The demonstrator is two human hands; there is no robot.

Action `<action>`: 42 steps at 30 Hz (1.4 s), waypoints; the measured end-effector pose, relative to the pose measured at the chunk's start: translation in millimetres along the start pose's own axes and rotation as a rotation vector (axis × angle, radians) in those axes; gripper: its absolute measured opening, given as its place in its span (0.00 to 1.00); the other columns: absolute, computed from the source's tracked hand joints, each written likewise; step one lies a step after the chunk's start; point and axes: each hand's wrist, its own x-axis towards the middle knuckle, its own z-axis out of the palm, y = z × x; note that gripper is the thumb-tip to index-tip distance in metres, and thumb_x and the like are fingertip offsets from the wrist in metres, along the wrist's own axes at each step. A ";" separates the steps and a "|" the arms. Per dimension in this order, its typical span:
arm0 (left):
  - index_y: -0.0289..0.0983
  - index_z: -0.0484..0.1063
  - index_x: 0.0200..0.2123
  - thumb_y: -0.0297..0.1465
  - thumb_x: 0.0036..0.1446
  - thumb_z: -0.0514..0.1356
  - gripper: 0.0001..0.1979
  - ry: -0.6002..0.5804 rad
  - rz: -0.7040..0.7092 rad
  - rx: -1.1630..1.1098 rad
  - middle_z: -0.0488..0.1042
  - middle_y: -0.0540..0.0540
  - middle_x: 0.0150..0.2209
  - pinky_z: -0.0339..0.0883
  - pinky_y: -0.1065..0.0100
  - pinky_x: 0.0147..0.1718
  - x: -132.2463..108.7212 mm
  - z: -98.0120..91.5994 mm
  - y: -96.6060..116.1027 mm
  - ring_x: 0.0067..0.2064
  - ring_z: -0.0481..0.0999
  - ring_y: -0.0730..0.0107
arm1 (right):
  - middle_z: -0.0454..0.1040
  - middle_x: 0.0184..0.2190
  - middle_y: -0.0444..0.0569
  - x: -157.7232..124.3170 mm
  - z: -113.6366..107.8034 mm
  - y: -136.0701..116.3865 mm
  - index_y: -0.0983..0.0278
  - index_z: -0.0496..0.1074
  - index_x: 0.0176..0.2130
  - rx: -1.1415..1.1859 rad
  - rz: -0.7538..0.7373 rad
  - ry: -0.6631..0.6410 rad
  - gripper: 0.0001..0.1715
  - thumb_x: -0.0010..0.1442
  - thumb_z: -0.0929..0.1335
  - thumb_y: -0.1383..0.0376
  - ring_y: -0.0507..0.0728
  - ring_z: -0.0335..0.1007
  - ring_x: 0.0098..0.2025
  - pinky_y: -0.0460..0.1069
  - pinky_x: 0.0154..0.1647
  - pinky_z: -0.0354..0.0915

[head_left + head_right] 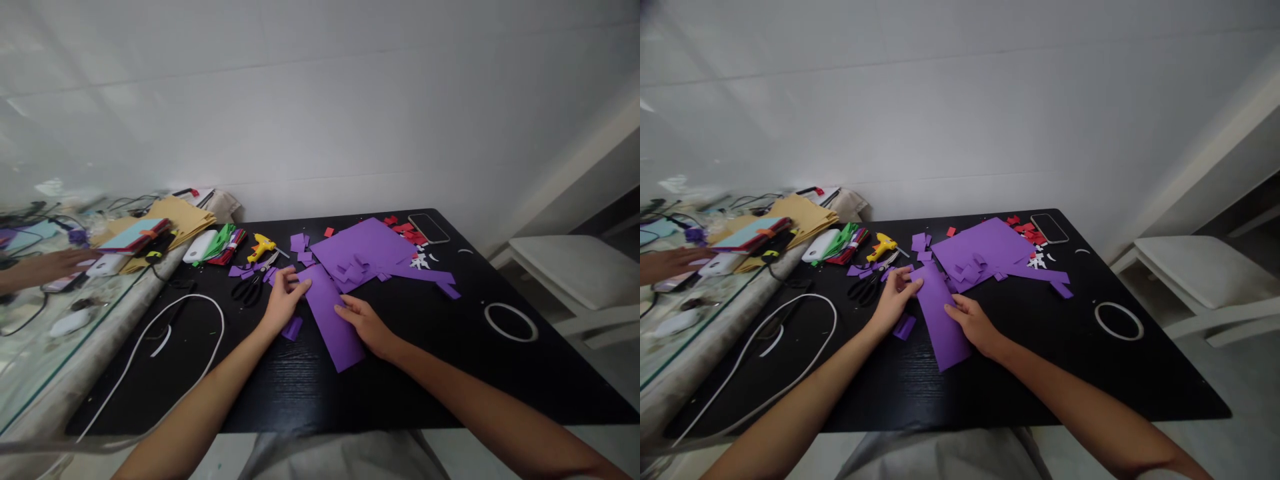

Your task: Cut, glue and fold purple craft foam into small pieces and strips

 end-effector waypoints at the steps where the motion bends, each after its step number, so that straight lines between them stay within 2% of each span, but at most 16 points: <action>1: 0.37 0.66 0.49 0.42 0.44 0.73 0.32 -0.040 -0.064 -0.068 0.74 0.46 0.40 0.69 0.68 0.33 -1.1 1.9 1.0 0.35 0.76 0.68 | 0.78 0.33 0.46 0.4 -0.4 1.6 0.63 0.77 0.39 -0.009 0.006 -0.008 0.21 0.53 0.76 0.51 0.55 0.71 0.33 0.49 0.36 0.64; 4: 0.37 0.67 0.49 0.38 0.42 0.74 0.33 -0.126 -0.176 -0.195 0.77 0.48 0.34 0.69 0.69 0.32 -5.6 6.0 3.8 0.31 0.76 0.69 | 0.73 0.28 0.44 1.7 -2.4 4.8 0.64 0.76 0.36 -0.092 0.022 0.000 0.24 0.54 0.74 0.47 0.53 0.64 0.29 0.48 0.32 0.59; 10: 0.39 0.70 0.49 0.28 0.38 0.76 0.32 -0.213 -0.150 -0.252 0.79 0.51 0.33 0.72 0.68 0.35 -10.1 4.6 11.6 0.31 0.77 0.69 | 0.65 0.25 0.42 4.6 -6.6 6.0 0.66 0.72 0.29 -0.262 -0.016 0.098 0.30 0.57 0.70 0.40 0.51 0.55 0.28 0.48 0.30 0.51; 16: 0.33 0.77 0.39 0.29 0.41 0.74 0.19 -0.286 -0.367 -0.410 0.80 0.45 0.34 0.74 0.67 0.37 -19.4 12.3 21.8 0.32 0.79 0.68 | 0.61 0.24 0.41 4.3 -5.7 7.6 0.64 0.68 0.27 -0.279 -0.044 0.077 0.32 0.57 0.68 0.38 0.51 0.51 0.28 0.48 0.30 0.50; 19: 0.30 0.79 0.34 0.31 0.42 0.75 0.15 -0.262 -0.386 -0.407 0.80 0.43 0.31 0.73 0.67 0.37 -28.4 20.9 19.4 0.31 0.79 0.68 | 0.61 0.25 0.41 4.3 -4.7 8.7 0.64 0.67 0.28 -0.285 -0.069 0.065 0.33 0.57 0.68 0.37 0.52 0.52 0.29 0.48 0.31 0.51; 24: 0.31 0.78 0.31 0.33 0.42 0.76 0.15 -0.198 -0.368 -0.394 0.80 0.45 0.30 0.72 0.69 0.33 -35.5 27.8 11.9 0.29 0.77 0.70 | 0.59 0.24 0.41 3.6 -2.6 11.8 0.64 0.67 0.27 -0.343 -0.075 0.029 0.34 0.57 0.67 0.36 0.51 0.50 0.27 0.48 0.29 0.50; 30: 0.32 0.77 0.30 0.33 0.39 0.76 0.16 -0.096 -0.372 -0.388 0.78 0.47 0.27 0.71 0.69 0.29 -22.6 18.1 17.8 0.25 0.75 0.71 | 0.57 0.23 0.41 2.3 0.6 12.0 0.63 0.66 0.24 -0.424 -0.107 -0.024 0.32 0.60 0.66 0.39 0.52 0.50 0.27 0.49 0.29 0.49; 34: 0.32 0.78 0.32 0.32 0.41 0.76 0.16 -0.049 -0.335 -0.390 0.79 0.45 0.29 0.73 0.67 0.29 -9.7 6.9 23.5 0.26 0.77 0.68 | 0.58 0.22 0.40 3.0 0.1 12.0 0.63 0.68 0.25 -0.434 -0.099 -0.036 0.30 0.60 0.67 0.41 0.52 0.50 0.26 0.49 0.28 0.50; 36: 0.31 0.78 0.34 0.32 0.41 0.76 0.17 -0.019 -0.322 -0.396 0.80 0.44 0.30 0.74 0.66 0.30 -4.5 2.1 25.0 0.27 0.78 0.67 | 0.61 0.23 0.41 2.8 0.3 12.3 0.64 0.72 0.28 -0.411 -0.073 -0.052 0.29 0.58 0.69 0.41 0.51 0.54 0.26 0.48 0.28 0.53; 38: 0.31 0.79 0.36 0.31 0.41 0.76 0.18 0.013 -0.309 -0.407 0.81 0.44 0.32 0.75 0.67 0.30 -0.8 -1.4 25.9 0.28 0.78 0.67 | 0.66 0.24 0.42 2.5 1.1 12.5 0.64 0.74 0.30 -0.339 -0.028 -0.074 0.28 0.56 0.71 0.42 0.52 0.60 0.28 0.49 0.30 0.60; 42: 0.30 0.78 0.37 0.29 0.41 0.75 0.18 0.078 -0.309 -0.423 0.81 0.44 0.33 0.75 0.67 0.30 3.0 -4.0 25.6 0.28 0.79 0.68 | 0.74 0.28 0.45 2.0 3.0 12.1 0.65 0.75 0.31 -0.178 0.048 -0.097 0.27 0.50 0.75 0.44 0.57 0.72 0.33 0.57 0.39 0.73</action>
